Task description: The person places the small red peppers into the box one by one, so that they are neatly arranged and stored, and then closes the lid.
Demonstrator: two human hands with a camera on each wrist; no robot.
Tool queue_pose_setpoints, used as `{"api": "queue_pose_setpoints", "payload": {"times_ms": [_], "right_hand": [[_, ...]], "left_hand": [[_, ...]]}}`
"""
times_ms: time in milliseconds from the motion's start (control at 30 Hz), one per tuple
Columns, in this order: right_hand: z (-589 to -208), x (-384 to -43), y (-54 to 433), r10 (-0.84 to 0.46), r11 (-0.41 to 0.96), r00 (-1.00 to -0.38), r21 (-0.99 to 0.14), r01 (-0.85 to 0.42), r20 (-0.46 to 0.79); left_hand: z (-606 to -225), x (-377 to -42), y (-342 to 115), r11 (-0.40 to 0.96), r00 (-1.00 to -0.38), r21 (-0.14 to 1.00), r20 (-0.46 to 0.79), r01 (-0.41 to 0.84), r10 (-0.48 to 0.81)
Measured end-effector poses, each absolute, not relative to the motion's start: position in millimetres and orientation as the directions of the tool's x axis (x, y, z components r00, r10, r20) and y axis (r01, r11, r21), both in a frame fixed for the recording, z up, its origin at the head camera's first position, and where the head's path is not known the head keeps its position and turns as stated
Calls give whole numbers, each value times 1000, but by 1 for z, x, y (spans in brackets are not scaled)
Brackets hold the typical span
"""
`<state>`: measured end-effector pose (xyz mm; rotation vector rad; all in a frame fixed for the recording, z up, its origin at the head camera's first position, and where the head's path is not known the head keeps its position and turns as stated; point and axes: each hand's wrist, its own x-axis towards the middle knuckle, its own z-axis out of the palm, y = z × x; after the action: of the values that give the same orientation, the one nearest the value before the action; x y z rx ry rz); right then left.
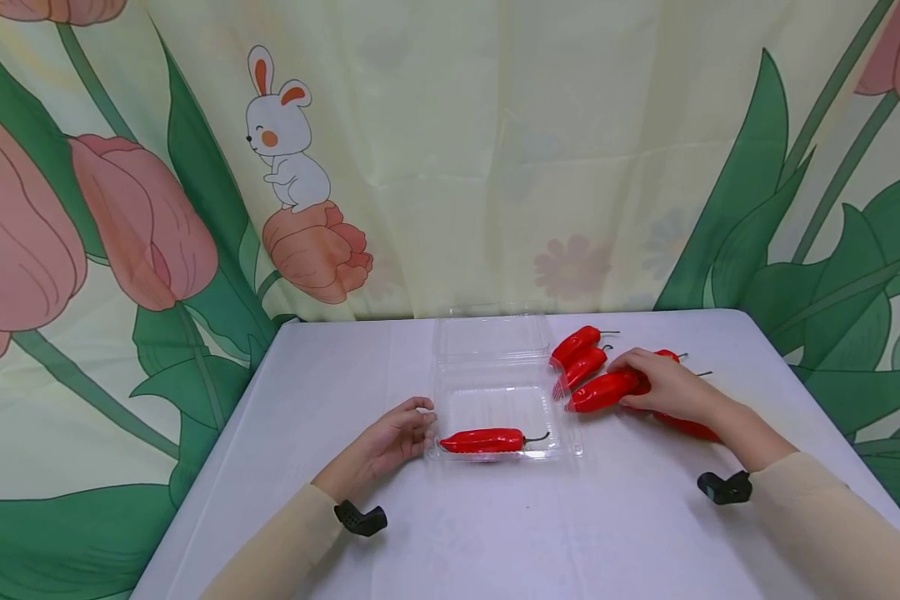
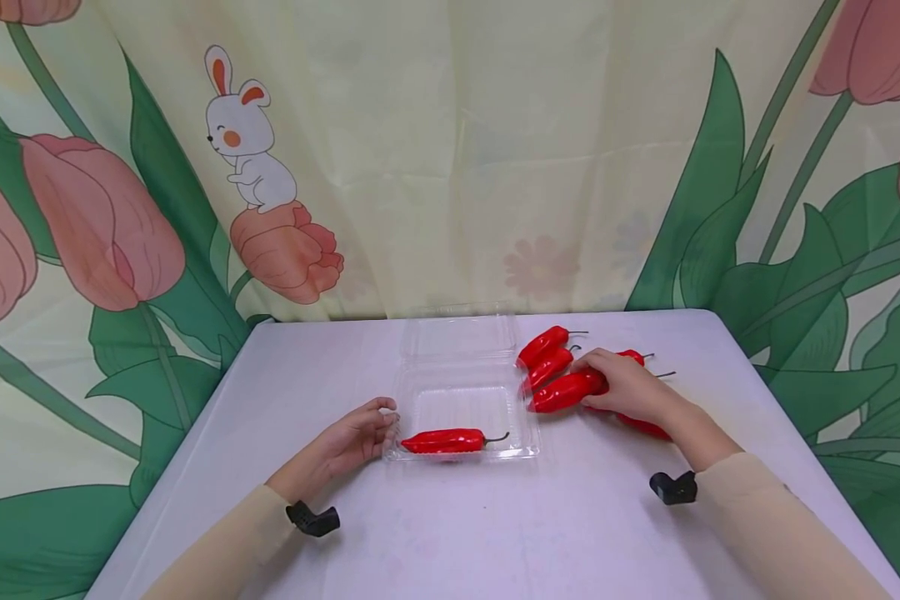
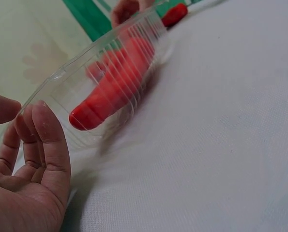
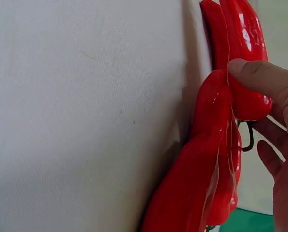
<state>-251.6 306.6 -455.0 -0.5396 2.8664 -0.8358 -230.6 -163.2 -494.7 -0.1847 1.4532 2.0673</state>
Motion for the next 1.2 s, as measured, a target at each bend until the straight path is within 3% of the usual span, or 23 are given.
{"api": "queue_pose_setpoints", "payload": {"times_ms": [833,1200], "right_hand": [[-441,-249,317,-283,798,-959,-552,-243,13],[-440,-247,323,-217,784,-976,-601,-153,-35]], "left_hand": [[-494,-233,-163,-206,-812,813,-450,-545,371],[-493,-233,-163,-211,-808,813,-437,-542,395]]}}
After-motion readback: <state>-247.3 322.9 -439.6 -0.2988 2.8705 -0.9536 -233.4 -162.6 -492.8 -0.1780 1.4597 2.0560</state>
